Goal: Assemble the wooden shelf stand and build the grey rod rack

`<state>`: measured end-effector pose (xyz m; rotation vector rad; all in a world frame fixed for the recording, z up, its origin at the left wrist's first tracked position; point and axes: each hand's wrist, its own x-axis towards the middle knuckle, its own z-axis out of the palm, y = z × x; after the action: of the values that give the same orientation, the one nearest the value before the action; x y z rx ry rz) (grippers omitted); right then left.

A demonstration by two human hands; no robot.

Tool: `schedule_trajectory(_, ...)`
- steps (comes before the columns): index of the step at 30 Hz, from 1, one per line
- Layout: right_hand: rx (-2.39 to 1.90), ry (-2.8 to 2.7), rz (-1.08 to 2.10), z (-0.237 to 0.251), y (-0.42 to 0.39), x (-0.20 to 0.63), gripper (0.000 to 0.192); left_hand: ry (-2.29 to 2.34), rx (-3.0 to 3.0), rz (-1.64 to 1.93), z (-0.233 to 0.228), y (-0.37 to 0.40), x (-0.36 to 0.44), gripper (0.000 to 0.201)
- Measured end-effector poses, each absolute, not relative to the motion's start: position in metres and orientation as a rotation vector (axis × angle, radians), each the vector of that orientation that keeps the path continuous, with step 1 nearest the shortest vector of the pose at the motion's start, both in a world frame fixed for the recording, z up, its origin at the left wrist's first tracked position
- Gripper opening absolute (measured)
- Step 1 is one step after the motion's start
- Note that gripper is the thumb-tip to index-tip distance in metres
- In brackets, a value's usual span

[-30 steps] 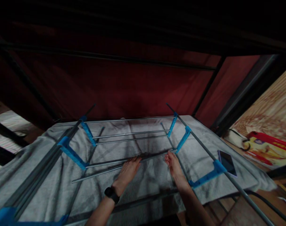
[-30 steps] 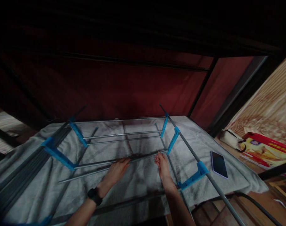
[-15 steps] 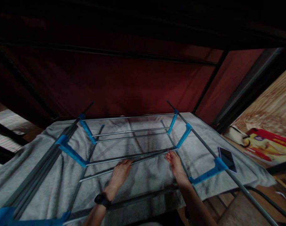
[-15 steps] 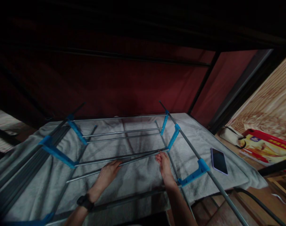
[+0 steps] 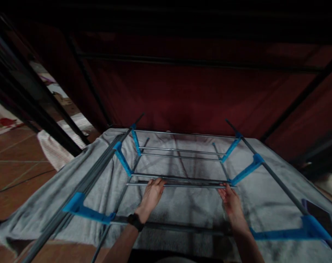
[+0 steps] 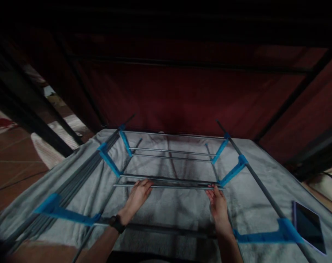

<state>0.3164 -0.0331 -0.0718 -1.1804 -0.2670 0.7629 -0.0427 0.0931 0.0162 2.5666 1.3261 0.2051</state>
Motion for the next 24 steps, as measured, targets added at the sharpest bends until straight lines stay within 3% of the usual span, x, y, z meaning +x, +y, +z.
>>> schedule_trajectory(13,-1.167,-0.127,0.816,-0.092,-0.046,0.34,0.011,1.266,2.605,0.281,0.024,0.105,-0.032,0.03)
schedule_trajectory(24,-1.146,-0.158,0.828,-0.088,-0.042,0.337,0.013,1.229,2.674,0.35,0.03,0.12,-0.032,0.028)
